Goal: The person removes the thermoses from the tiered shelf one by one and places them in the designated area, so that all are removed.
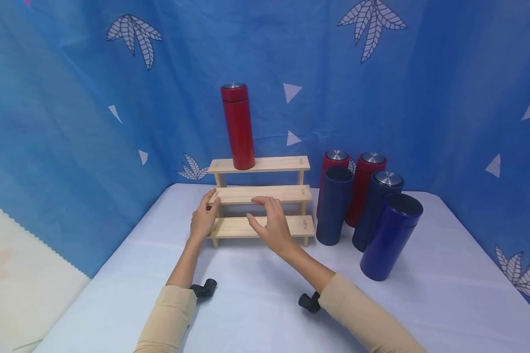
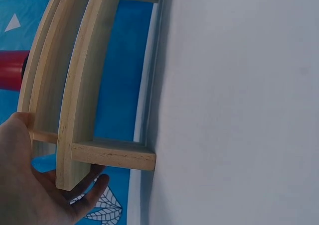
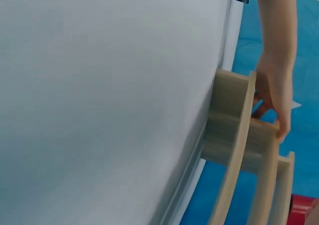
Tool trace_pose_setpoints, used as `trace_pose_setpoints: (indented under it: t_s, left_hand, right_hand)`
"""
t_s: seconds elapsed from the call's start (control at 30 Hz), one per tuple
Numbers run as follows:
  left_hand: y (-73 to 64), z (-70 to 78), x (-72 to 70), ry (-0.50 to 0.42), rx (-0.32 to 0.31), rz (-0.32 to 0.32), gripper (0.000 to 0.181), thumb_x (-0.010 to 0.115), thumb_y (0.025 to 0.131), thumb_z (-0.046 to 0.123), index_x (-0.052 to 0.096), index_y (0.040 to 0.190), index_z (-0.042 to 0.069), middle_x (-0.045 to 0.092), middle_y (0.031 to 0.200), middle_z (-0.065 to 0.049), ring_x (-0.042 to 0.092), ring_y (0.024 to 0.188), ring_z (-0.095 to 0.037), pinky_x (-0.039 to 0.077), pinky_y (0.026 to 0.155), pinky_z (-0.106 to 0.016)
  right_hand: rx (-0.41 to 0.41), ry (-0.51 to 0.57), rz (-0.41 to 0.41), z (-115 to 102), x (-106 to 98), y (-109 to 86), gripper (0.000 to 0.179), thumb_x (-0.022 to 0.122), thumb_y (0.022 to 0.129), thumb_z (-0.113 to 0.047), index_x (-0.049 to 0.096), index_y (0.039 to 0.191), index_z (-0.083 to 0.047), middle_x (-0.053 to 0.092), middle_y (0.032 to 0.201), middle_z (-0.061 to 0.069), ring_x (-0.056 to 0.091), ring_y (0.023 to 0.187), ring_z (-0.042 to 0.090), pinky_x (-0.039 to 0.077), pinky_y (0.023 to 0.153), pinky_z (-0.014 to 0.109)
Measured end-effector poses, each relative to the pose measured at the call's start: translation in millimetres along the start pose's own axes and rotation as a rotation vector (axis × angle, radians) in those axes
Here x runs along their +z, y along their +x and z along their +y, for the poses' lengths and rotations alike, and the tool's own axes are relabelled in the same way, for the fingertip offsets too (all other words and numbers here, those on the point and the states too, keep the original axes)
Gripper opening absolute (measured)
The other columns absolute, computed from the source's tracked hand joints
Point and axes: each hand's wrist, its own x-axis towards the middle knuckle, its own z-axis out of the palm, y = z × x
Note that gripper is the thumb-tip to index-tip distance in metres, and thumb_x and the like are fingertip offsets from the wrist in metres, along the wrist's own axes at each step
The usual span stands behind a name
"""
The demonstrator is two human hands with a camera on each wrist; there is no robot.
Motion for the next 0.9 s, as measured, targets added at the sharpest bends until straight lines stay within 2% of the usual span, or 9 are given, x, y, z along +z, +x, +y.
trace_pose_setpoints:
  t_s: [0.1, 0.2, 0.33, 0.53, 0.6, 0.7, 0.9]
  left_hand:
    - [1.0, -1.4, -2.0, -0.003, 0.008, -0.012, 0.054, 0.035, 0.091, 0.061, 0.036, 0.14, 0.038, 0.062, 0.107, -0.011, 0.06, 0.076, -0.026, 0.044, 0.06, -0.041]
    - [1.5, -1.8, -1.9, -0.009, 0.012, -0.02, 0.055, 0.036, 0.092, 0.06, 0.036, 0.141, 0.035, 0.062, 0.107, -0.012, 0.061, 0.077, -0.027, 0.044, 0.061, -0.042]
    - [1.5, -2.3, -1.1, 0.002, 0.006, -0.016, 0.055, 0.037, 0.092, 0.059, 0.037, 0.141, 0.034, 0.063, 0.105, -0.011, 0.061, 0.076, -0.026, 0.045, 0.061, -0.041]
    - [2.8, -1.9, -4.3, 0.009, 0.008, -0.008, 0.056, 0.035, 0.091, 0.062, 0.036, 0.141, 0.036, 0.063, 0.104, -0.01, 0.06, 0.07, -0.024, 0.043, 0.056, -0.036]
    - [2.7, -1.1, -5.3, 0.006, 0.007, -0.002, 0.056, 0.035, 0.091, 0.061, 0.036, 0.141, 0.036, 0.063, 0.104, -0.011, 0.06, 0.07, -0.024, 0.043, 0.056, -0.037]
    - [2.2, -1.3, -5.2, 0.005, 0.007, 0.0, 0.055, 0.036, 0.092, 0.06, 0.036, 0.14, 0.036, 0.063, 0.103, -0.011, 0.06, 0.069, -0.024, 0.043, 0.054, -0.036]
    - [2.0, -1.1, -2.1, 0.006, 0.006, -0.019, 0.055, 0.035, 0.091, 0.061, 0.036, 0.14, 0.037, 0.063, 0.105, -0.011, 0.06, 0.071, -0.024, 0.043, 0.055, -0.035]
  right_hand:
    - [0.026, 0.03, 0.034, 6.7, 17.0, 15.1, 0.042, 0.069, 0.082, -0.011, 0.051, 0.118, -0.001, 0.055, 0.11, 0.009, 0.047, 0.1, 0.023, 0.041, 0.082, 0.042]
    - [0.049, 0.038, 0.083, 13.6, 25.1, 39.0, 0.048, 0.07, 0.081, -0.011, 0.048, 0.123, 0.0, 0.053, 0.111, 0.014, 0.046, 0.102, 0.027, 0.04, 0.083, 0.046]
    - [0.098, 0.024, 0.12, 16.7, 25.1, 80.0, 0.062, 0.071, 0.082, -0.015, 0.039, 0.134, -0.003, 0.049, 0.118, 0.016, 0.044, 0.108, 0.028, 0.04, 0.087, 0.043]
    - [0.109, 0.027, 0.135, 14.3, 19.3, 140.1, 0.076, 0.07, 0.083, -0.021, 0.027, 0.143, -0.008, 0.041, 0.131, 0.013, 0.04, 0.119, 0.019, 0.042, 0.09, 0.033]
    - [0.128, 0.034, 0.126, 13.5, 19.1, 155.4, 0.08, 0.07, 0.082, -0.022, 0.023, 0.146, -0.011, 0.039, 0.134, 0.013, 0.038, 0.121, 0.018, 0.042, 0.091, 0.033]
    - [0.199, 0.036, 0.083, 13.8, 21.1, 172.4, 0.088, 0.07, 0.083, -0.025, 0.013, 0.149, -0.02, 0.034, 0.139, 0.01, 0.035, 0.125, 0.018, 0.043, 0.091, 0.034]
    - [0.342, 0.078, 0.002, 21.0, 24.4, 187.2, 0.099, 0.069, 0.084, -0.026, -0.006, 0.147, -0.035, 0.032, 0.142, 0.004, 0.035, 0.126, 0.016, 0.042, 0.092, 0.036]
